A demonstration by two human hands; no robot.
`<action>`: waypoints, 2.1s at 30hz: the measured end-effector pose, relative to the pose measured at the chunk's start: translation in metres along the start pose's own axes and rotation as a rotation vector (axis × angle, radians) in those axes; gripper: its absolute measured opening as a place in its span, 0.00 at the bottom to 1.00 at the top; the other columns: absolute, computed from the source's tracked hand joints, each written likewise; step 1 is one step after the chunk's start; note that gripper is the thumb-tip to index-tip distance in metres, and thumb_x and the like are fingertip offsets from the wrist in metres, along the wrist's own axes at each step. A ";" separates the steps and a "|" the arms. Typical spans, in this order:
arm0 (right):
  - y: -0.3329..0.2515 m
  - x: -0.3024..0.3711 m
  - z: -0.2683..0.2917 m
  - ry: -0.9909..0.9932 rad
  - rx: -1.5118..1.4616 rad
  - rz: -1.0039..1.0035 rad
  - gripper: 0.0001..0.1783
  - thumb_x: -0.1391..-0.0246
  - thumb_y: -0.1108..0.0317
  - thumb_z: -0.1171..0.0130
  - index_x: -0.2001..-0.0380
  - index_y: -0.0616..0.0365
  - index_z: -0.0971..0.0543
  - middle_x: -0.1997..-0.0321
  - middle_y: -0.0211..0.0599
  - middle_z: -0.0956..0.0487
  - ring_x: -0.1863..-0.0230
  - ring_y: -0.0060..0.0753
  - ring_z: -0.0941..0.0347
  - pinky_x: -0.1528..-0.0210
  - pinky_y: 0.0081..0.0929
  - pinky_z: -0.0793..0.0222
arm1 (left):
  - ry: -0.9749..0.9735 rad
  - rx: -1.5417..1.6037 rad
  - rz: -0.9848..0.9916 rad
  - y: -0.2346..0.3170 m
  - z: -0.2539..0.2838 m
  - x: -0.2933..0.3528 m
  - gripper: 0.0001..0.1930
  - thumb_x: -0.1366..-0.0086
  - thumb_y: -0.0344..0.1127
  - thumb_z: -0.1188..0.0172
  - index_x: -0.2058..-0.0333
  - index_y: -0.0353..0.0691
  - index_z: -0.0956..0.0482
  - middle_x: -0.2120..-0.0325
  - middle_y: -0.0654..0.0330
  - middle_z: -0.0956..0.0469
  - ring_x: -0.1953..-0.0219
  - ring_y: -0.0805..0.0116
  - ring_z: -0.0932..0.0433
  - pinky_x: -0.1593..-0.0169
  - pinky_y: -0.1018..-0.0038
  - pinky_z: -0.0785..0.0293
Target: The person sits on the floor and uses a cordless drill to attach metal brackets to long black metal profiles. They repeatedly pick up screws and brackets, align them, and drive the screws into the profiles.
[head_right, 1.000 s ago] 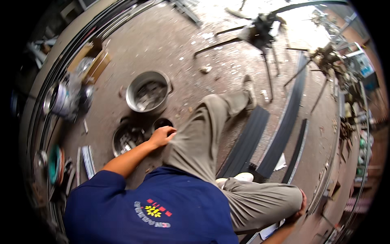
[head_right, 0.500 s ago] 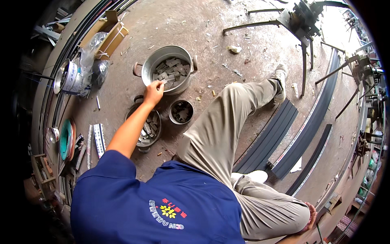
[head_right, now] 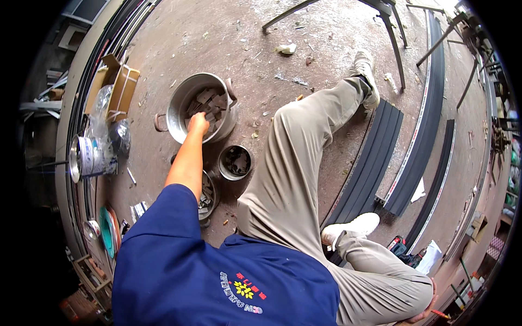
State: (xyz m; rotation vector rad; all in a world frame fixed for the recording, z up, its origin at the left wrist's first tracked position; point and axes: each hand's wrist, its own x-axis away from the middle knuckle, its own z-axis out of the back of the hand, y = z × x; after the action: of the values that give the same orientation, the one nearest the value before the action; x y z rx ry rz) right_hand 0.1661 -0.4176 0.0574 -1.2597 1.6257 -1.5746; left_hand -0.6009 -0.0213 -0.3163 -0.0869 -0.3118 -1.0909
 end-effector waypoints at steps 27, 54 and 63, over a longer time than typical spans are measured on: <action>0.005 -0.009 0.011 -0.011 -0.041 -0.024 0.33 0.27 0.50 0.69 0.34 0.66 0.35 0.33 0.48 0.30 0.33 0.46 0.34 0.28 0.45 0.43 | 0.060 -0.146 -0.128 -0.014 -0.009 -0.010 0.18 0.39 0.28 0.44 0.49 0.42 0.21 0.49 0.52 0.24 0.46 0.49 0.24 0.45 0.56 0.23; -0.074 -0.125 -0.080 -0.135 1.126 0.202 0.19 0.34 0.69 0.44 0.43 0.65 0.25 0.45 0.44 0.21 0.39 0.37 0.26 0.34 0.33 0.36 | -0.174 1.697 -0.263 0.113 0.163 0.088 0.17 0.36 0.26 0.33 0.49 0.37 0.24 0.54 0.61 0.20 0.55 0.70 0.20 0.50 0.71 0.19; -0.063 -0.146 -0.151 -0.458 1.315 0.326 0.24 0.44 0.72 0.37 0.44 0.64 0.25 0.48 0.47 0.20 0.45 0.43 0.24 0.37 0.36 0.34 | -0.186 1.278 0.043 0.005 0.124 0.041 0.20 0.35 0.23 0.37 0.44 0.36 0.23 0.56 0.63 0.18 0.59 0.71 0.18 0.58 0.73 0.15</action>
State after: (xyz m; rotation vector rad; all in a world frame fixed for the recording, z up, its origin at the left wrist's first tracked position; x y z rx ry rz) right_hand 0.1096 -0.2127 0.1118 -0.4933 0.2584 -1.4843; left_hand -0.6047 -0.0264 -0.1862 0.9402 -1.1108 -0.6786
